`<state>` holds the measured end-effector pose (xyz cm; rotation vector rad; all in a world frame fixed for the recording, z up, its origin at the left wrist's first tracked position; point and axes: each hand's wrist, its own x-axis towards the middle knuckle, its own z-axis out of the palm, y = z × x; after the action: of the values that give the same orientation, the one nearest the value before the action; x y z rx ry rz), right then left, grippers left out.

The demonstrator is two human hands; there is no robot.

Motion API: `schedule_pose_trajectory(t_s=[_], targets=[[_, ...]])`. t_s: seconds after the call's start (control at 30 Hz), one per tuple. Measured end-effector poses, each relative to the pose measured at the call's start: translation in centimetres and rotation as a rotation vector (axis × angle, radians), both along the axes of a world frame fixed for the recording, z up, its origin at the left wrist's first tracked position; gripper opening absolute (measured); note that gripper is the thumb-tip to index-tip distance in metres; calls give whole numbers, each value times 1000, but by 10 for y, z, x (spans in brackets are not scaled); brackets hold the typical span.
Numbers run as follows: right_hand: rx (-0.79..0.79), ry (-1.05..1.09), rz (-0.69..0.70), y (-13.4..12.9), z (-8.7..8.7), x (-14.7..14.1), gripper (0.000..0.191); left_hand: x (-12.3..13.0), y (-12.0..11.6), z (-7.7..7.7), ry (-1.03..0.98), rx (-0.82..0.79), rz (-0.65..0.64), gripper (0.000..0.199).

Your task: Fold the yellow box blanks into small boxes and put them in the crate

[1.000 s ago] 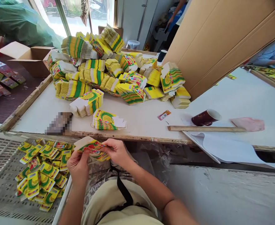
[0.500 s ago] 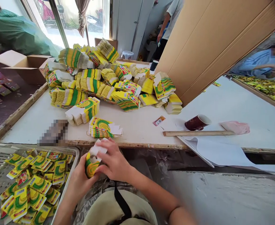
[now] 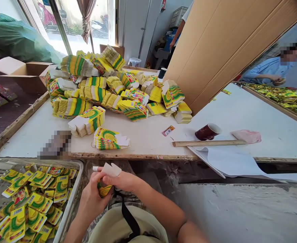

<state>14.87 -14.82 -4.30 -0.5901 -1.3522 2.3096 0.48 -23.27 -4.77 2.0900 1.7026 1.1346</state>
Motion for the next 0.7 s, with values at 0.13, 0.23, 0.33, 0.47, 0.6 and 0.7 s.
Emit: schedule_pose_trajectory(t_s=[0.13,0.23,0.33,0.47,0.6,0.7], targets=[[340,-17,-95,-6,7,3,96,-3,3,-2,-54,-126,39,51],[778,-156,-65,-10,17,4,60,-5,8,-10,-128,-152,90,70],[940,-279,-137,-9,20,2,51,-10,11,-15,-91,-90,205,71],[989,-327,-188,-1,17,5,46,-25,6,-15,27,-88,259,54],[1072,-425,23,9,20,15,34,-40,-3,-11,71,-105,184,49],[1111,-418,103,16,24,24,28,-42,-4,-7,89,-116,123,49]])
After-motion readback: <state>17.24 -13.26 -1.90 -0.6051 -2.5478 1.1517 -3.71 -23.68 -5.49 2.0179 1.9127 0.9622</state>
